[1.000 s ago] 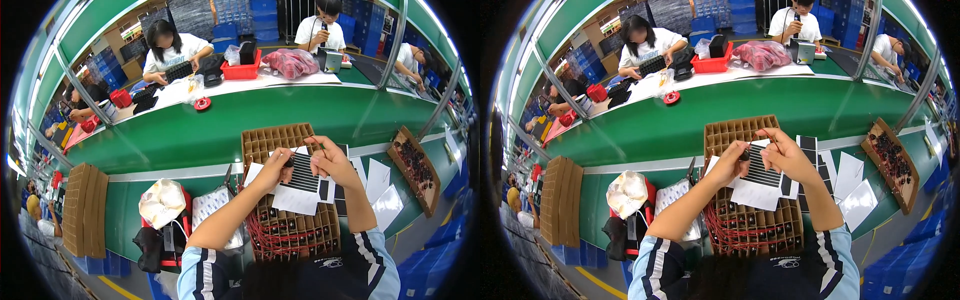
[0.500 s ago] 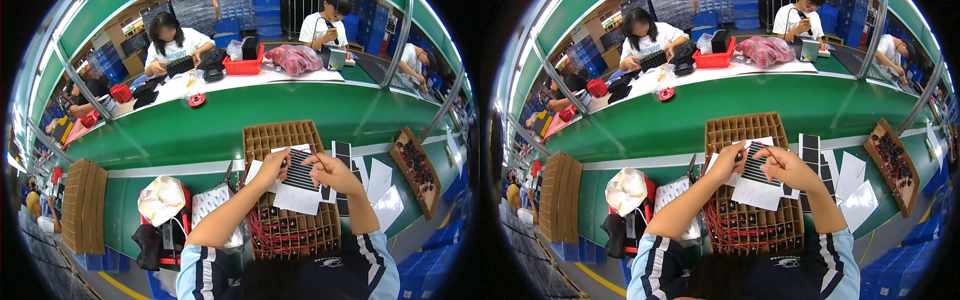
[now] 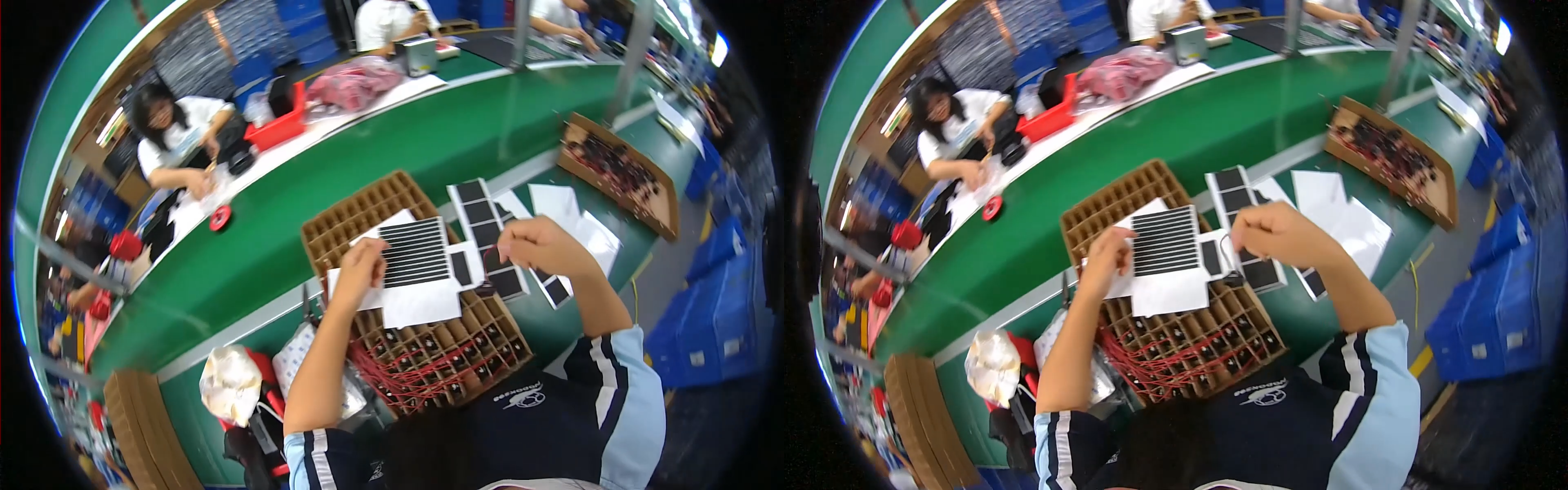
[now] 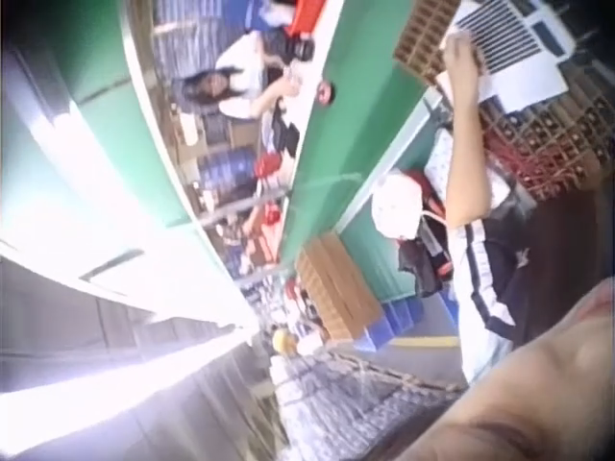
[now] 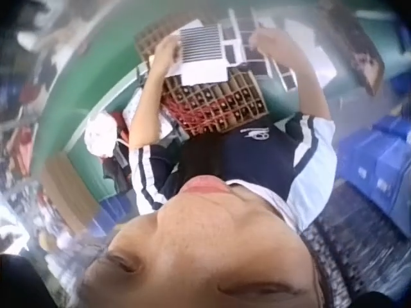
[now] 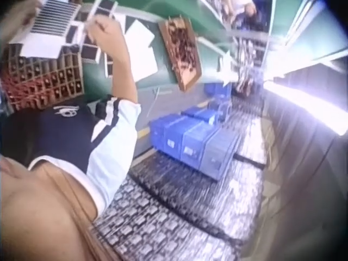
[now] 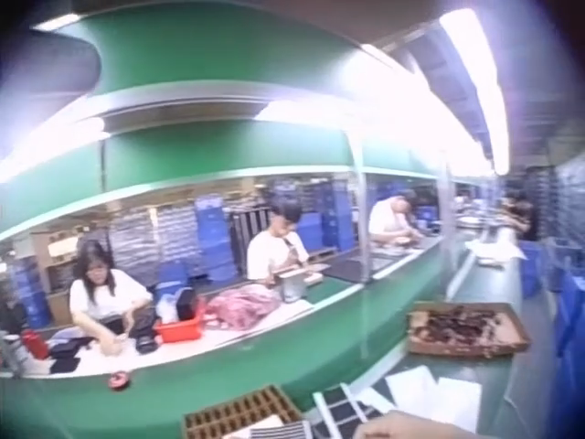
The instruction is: Manually assemble electrical components and wires on a factory production line.
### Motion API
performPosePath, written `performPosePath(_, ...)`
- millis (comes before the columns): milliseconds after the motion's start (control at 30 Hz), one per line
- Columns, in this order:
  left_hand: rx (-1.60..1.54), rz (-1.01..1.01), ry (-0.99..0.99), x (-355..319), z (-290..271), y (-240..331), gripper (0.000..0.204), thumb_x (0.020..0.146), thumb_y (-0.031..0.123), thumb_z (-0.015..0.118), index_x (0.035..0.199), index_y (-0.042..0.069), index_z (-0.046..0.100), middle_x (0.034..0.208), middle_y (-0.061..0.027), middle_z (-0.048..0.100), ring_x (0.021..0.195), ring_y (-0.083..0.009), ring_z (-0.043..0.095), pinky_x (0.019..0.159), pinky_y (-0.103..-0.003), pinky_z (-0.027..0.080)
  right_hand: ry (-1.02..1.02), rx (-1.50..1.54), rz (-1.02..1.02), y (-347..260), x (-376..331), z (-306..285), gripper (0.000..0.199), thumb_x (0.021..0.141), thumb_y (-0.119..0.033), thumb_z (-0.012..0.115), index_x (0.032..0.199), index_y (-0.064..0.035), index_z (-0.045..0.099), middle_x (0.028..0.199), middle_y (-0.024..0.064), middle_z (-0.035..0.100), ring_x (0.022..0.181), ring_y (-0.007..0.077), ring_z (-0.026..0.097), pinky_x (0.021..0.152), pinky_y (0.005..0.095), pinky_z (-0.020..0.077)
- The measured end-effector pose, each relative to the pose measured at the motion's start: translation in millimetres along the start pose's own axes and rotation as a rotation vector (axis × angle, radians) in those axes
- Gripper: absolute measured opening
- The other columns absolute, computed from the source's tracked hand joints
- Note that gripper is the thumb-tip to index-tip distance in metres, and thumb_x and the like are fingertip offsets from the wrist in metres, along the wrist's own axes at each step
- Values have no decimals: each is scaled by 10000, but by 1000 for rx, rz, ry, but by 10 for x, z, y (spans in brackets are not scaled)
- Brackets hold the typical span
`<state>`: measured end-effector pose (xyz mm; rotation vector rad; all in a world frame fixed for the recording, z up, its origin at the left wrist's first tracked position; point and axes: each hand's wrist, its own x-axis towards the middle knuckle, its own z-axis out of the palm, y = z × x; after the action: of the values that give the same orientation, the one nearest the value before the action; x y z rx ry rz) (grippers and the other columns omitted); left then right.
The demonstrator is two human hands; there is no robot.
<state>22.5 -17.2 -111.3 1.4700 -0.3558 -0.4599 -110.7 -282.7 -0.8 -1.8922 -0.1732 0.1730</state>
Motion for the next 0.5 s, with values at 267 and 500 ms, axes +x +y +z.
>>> performPosePath(267,52,-160,-150,-2,57,-136,153,865,203,487,883,51,505,557,-17,480,426,-87,429,392,-200,334,836,-189,26,762,-382,-1515,252,819,-188,450,697,-10,581,522,2,464,458,76,419,425,227,346)
performPosePath(500,109,-203,-190,45,187,0,133,865,184,487,841,53,487,572,-1,483,431,-71,433,408,-188,338,909,-823,403,1772,-606,-2555,273,802,-247,472,725,-9,582,646,144,592,590,260,581,541,344,448)
